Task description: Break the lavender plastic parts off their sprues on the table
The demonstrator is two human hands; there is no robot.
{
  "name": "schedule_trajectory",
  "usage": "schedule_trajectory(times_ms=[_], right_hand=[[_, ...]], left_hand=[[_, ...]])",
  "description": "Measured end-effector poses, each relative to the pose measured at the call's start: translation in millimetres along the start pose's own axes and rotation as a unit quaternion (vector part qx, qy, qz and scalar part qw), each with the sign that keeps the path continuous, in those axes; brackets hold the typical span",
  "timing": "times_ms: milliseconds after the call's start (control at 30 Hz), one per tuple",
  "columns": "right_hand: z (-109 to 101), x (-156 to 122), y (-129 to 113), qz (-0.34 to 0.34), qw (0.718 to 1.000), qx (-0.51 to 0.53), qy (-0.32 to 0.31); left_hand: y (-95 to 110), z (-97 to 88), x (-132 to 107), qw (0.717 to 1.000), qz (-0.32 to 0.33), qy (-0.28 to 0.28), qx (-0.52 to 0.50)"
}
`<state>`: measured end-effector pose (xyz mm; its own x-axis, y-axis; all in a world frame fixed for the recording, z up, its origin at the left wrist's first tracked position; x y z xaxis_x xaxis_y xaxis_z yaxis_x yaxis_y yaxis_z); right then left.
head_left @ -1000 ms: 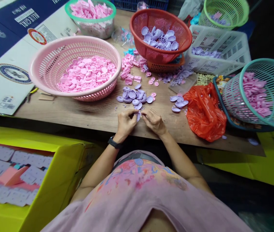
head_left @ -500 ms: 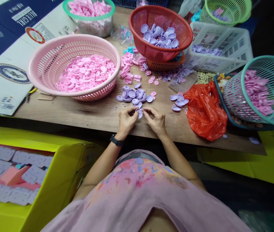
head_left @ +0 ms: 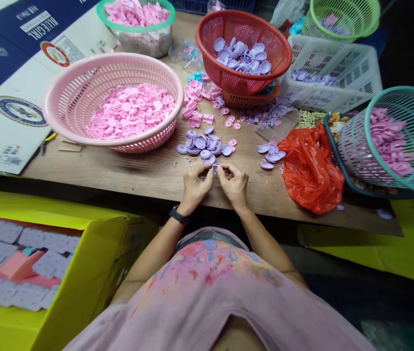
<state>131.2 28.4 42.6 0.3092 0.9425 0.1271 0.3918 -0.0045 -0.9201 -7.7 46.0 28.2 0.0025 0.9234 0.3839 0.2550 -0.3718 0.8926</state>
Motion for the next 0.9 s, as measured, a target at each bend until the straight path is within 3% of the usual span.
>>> schedule_trajectory(times_ms=[133, 367, 567, 733, 900], right_hand=[[0, -1, 0, 0.018, 0.999, 0.025, -0.017], [0, -3, -4, 0.002, 0.998, 0.045, -0.032], [-10, -2, -13, -0.025, 0.999, 0.033, -0.018], [-9, -3, -13, -0.003, 0.995, 0.084, -0.052], [-13, -5, -20, -0.032, 0.994, 0.067, -0.078]], left_hand=[[-11, -0.4, 1, 0.988, -0.093, -0.037, -0.12], [-17, 2.2, -2, 0.966, -0.125, -0.049, -0.221], [-10, 5.7, -1, 0.902, -0.191, -0.045, -0.384], [-7, 11.1, -1, 0.849, -0.24, -0.083, -0.463], [-10, 10.5, -3, 0.833, -0.254, -0.086, -0.484]])
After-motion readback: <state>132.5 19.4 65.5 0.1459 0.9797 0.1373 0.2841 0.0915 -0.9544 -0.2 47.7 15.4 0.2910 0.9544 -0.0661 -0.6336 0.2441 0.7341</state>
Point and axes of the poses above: each hand's wrist, its own x-axis towards the middle knuckle, its own z-axis out of the palm, y = z × x, the point moved 4 cm from there along x, towards the middle knuckle, and after that the axes turned 9 degrees about z, right-handed, at the moved point
